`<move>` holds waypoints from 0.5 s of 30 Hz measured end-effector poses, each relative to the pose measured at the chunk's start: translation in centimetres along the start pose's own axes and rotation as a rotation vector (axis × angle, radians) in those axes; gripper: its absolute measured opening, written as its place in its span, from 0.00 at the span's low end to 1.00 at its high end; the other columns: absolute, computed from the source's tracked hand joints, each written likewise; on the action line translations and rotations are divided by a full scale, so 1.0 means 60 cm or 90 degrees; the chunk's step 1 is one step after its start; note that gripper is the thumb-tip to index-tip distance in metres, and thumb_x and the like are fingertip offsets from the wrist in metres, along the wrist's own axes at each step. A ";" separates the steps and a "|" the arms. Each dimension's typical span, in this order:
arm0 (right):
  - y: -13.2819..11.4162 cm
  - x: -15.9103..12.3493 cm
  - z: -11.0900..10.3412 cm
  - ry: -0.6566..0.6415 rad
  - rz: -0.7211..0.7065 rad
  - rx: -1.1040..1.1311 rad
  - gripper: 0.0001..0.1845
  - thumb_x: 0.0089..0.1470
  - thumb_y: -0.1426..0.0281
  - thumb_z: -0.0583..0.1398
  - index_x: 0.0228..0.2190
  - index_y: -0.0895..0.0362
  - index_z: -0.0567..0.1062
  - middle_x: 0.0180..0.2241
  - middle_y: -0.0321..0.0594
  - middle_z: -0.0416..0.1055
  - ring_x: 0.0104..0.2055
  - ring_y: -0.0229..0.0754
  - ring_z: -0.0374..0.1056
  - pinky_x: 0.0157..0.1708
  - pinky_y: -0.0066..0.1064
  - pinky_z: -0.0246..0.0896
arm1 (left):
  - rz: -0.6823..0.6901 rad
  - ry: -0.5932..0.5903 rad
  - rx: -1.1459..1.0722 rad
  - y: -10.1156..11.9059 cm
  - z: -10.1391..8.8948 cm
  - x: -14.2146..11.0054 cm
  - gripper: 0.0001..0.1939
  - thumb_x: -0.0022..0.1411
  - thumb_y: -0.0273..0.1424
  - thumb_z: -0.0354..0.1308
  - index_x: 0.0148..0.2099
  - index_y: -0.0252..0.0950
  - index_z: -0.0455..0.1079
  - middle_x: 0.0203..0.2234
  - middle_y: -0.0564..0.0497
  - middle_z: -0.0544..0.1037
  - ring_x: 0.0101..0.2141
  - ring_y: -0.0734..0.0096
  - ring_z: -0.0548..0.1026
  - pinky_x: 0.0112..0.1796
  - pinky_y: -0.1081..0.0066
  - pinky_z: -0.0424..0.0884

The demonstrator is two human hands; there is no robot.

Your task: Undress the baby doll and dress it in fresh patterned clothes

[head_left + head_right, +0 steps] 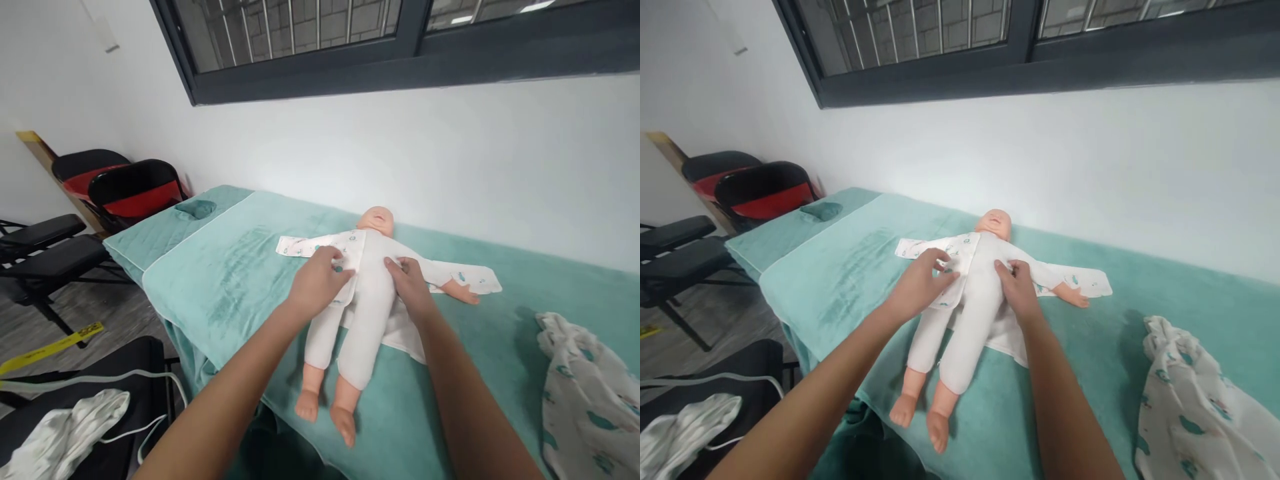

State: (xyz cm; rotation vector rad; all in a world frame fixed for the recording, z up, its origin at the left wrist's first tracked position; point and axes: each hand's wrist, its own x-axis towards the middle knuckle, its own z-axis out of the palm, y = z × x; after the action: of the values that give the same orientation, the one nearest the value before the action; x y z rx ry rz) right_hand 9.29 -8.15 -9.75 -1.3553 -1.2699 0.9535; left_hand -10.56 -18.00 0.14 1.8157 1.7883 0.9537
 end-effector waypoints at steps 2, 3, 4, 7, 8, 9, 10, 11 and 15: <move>-0.001 0.001 0.000 -0.001 0.017 -0.016 0.27 0.44 0.48 0.63 0.40 0.52 0.67 0.30 0.33 0.65 0.34 0.42 0.63 0.31 0.32 0.61 | 0.002 -0.031 0.085 -0.024 0.006 -0.019 0.22 0.55 0.39 0.65 0.49 0.39 0.65 0.48 0.46 0.71 0.46 0.58 0.73 0.43 0.62 0.70; -0.002 0.001 -0.001 0.001 0.021 -0.020 0.27 0.44 0.48 0.63 0.40 0.52 0.67 0.30 0.34 0.65 0.34 0.42 0.63 0.32 0.32 0.61 | 0.013 -0.049 0.127 -0.033 0.013 -0.029 0.26 0.52 0.40 0.67 0.51 0.39 0.64 0.50 0.44 0.70 0.49 0.55 0.72 0.45 0.60 0.70; -0.003 0.001 -0.001 0.004 0.021 -0.022 0.27 0.45 0.48 0.63 0.40 0.52 0.67 0.31 0.34 0.66 0.35 0.43 0.64 0.33 0.32 0.61 | 0.027 -0.053 0.164 -0.040 0.022 -0.039 0.29 0.51 0.39 0.68 0.52 0.39 0.63 0.53 0.43 0.68 0.50 0.53 0.71 0.46 0.58 0.70; -0.005 0.000 -0.001 0.007 0.010 -0.031 0.27 0.45 0.48 0.63 0.40 0.53 0.67 0.33 0.35 0.67 0.37 0.43 0.64 0.35 0.32 0.61 | 0.054 -0.003 0.226 -0.049 0.051 -0.068 0.19 0.60 0.34 0.61 0.52 0.39 0.63 0.59 0.42 0.63 0.52 0.53 0.70 0.46 0.57 0.71; -0.005 -0.001 0.000 0.007 0.008 -0.033 0.27 0.45 0.48 0.62 0.40 0.53 0.67 0.33 0.35 0.67 0.37 0.43 0.64 0.36 0.32 0.61 | 0.061 0.023 0.235 -0.049 0.059 -0.076 0.12 0.64 0.32 0.56 0.50 0.39 0.64 0.60 0.42 0.63 0.53 0.53 0.70 0.46 0.56 0.71; -0.005 -0.001 0.000 0.005 0.005 -0.032 0.27 0.45 0.48 0.62 0.40 0.53 0.67 0.33 0.34 0.67 0.37 0.43 0.64 0.36 0.32 0.61 | 0.072 0.049 0.242 -0.047 0.066 -0.083 0.07 0.66 0.30 0.52 0.47 0.39 0.65 0.59 0.42 0.64 0.55 0.52 0.69 0.47 0.55 0.71; -0.004 -0.001 0.000 0.003 0.002 -0.030 0.26 0.45 0.48 0.62 0.40 0.53 0.67 0.33 0.34 0.67 0.37 0.43 0.64 0.36 0.32 0.61 | 0.091 0.075 0.245 -0.043 0.070 -0.088 0.06 0.68 0.29 0.50 0.45 0.38 0.66 0.58 0.43 0.66 0.57 0.51 0.67 0.49 0.53 0.69; -0.004 -0.001 0.000 0.002 0.000 -0.025 0.26 0.46 0.49 0.62 0.40 0.53 0.67 0.32 0.34 0.67 0.37 0.43 0.64 0.35 0.32 0.60 | 0.120 0.095 0.243 -0.039 0.074 -0.093 0.06 0.68 0.28 0.48 0.44 0.37 0.66 0.57 0.43 0.67 0.59 0.50 0.64 0.52 0.51 0.67; -0.002 0.001 -0.002 0.002 0.002 -0.016 0.24 0.46 0.49 0.62 0.38 0.53 0.67 0.32 0.34 0.67 0.36 0.42 0.64 0.34 0.32 0.60 | 0.267 0.076 0.145 -0.033 0.081 -0.094 0.06 0.69 0.29 0.49 0.42 0.37 0.67 0.53 0.45 0.72 0.62 0.55 0.61 0.58 0.52 0.62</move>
State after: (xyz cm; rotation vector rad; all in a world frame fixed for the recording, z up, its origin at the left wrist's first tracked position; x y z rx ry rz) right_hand 9.36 -8.13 -9.59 -1.3782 -1.2813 0.9402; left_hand -8.14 -22.57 -5.58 2.3885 1.6711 1.0611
